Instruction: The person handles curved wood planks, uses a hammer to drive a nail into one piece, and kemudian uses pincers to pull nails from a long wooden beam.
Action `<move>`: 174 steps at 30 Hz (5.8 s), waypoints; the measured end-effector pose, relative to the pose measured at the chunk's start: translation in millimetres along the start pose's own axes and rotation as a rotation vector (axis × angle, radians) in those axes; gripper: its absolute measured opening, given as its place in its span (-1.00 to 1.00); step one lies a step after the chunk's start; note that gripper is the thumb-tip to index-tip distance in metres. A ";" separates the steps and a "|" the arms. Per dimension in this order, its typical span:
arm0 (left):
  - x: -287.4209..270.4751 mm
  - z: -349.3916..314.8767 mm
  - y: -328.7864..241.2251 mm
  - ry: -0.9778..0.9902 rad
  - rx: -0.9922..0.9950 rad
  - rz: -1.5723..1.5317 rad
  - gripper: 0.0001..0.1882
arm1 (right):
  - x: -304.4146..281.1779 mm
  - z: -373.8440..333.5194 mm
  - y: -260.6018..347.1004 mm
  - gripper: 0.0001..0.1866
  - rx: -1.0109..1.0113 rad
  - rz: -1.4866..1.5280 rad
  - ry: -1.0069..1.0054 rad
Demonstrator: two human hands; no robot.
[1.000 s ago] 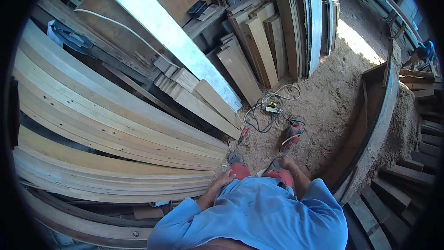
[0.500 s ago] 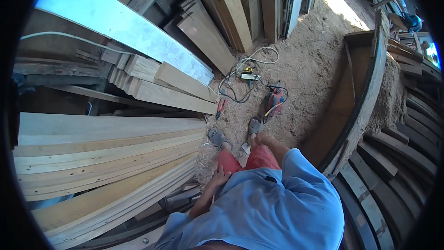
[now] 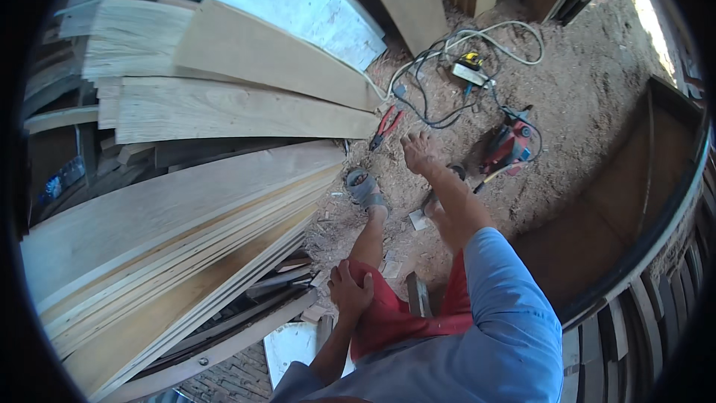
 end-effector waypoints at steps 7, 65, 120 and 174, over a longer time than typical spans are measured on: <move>8.1 9.8 23.2 -0.144 -0.069 0.043 -0.25 | 92.3 105.7 9.5 -0.52 -0.281 -0.359 -0.382; -60.4 -278.8 -325.9 1.006 0.890 -0.302 -0.84 | -146.6 -663.0 -38.3 -0.71 0.526 1.628 -1.087; 124.8 -504.7 -712.8 0.368 2.131 0.405 -0.60 | 45.1 -855.3 -240.9 -0.81 1.259 2.658 -1.806; 260.4 -574.3 -515.3 1.108 0.768 0.780 -0.42 | 101.7 -838.4 -322.5 -0.66 -0.074 3.251 -1.015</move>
Point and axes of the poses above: each hand's wrist, its own z-axis towards the middle knuckle, its own x-axis out of the palm, y = z × x, the point moved 3 cm from there along z, towards the middle knuckle, and after that the axes turned 13 degrees about -y, right-handed, at the moved point
